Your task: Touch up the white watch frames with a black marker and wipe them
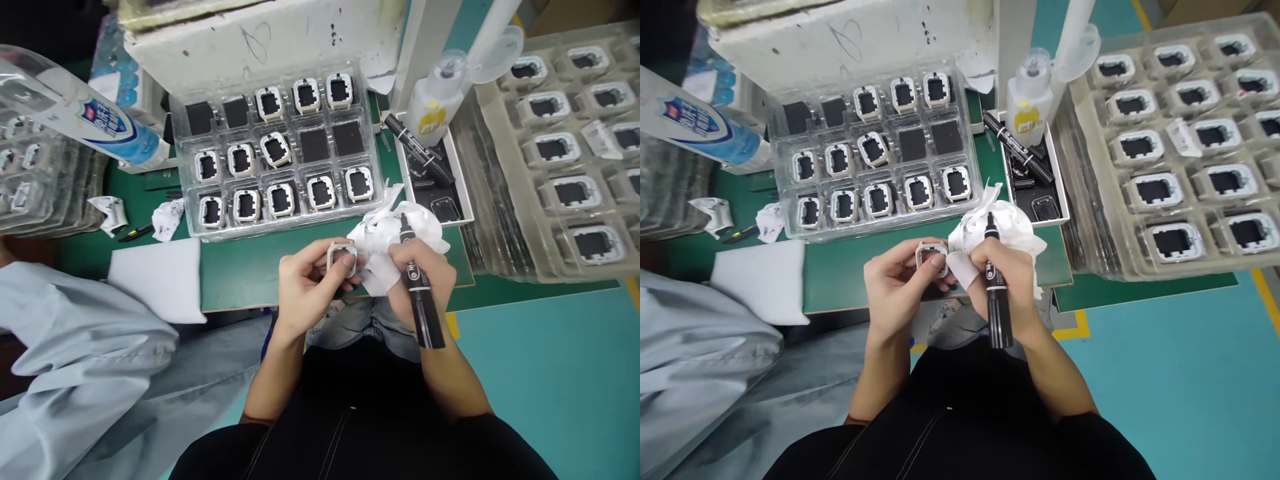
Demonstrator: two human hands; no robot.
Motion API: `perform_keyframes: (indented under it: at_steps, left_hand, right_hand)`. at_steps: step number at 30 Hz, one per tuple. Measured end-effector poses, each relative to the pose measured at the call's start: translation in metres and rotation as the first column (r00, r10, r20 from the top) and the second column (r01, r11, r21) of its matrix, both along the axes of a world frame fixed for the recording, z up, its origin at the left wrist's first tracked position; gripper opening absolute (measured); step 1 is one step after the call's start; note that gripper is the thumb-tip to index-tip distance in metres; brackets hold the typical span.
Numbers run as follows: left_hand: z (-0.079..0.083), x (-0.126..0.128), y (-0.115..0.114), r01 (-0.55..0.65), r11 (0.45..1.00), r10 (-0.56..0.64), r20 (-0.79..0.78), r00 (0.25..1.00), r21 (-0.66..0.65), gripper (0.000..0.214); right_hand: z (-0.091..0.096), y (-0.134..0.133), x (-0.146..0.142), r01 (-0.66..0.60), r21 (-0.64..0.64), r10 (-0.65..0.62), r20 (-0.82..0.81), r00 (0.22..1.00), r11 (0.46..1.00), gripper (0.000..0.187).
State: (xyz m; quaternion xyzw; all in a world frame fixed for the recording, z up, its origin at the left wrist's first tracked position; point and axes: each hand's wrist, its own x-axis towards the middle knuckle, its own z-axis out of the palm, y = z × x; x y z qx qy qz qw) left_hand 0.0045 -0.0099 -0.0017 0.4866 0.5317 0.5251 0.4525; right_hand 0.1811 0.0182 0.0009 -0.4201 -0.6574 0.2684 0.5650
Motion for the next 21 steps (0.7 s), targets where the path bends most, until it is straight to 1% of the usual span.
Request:
perform_keyframes:
  at_steps: [3,8,12,18,21]
  left_hand:
    - [0.0,-0.001,-0.001,-0.003,0.999,0.006,0.063,0.998,-0.042,0.03]
    - [0.001,-0.004,-0.002,0.002,0.997,0.005,0.1,0.995,-0.073,0.031]
    - [0.002,-0.008,-0.002,-0.001,0.997,0.011,0.137,0.991,-0.072,0.029]
    - [0.004,-0.011,-0.001,0.006,0.991,0.016,0.163,0.987,-0.131,0.035]
    - [0.008,-0.011,0.001,0.014,0.989,0.018,0.21,0.978,-0.148,0.033]
  right_hand:
    - [0.004,0.0,-0.001,0.048,-0.033,-0.048,-0.005,0.999,0.998,0.048]
    - [0.003,-0.001,-0.003,0.014,-0.054,-0.015,-0.006,1.0,0.998,0.056]
    - [-0.002,-0.003,0.0,-0.021,-0.015,0.021,0.013,1.0,1.0,0.053]
    - [-0.006,-0.005,0.003,0.021,-0.026,-0.018,0.088,0.996,0.999,0.052]
    - [-0.005,-0.007,0.0,0.038,-0.015,-0.037,0.092,0.995,0.999,0.051]
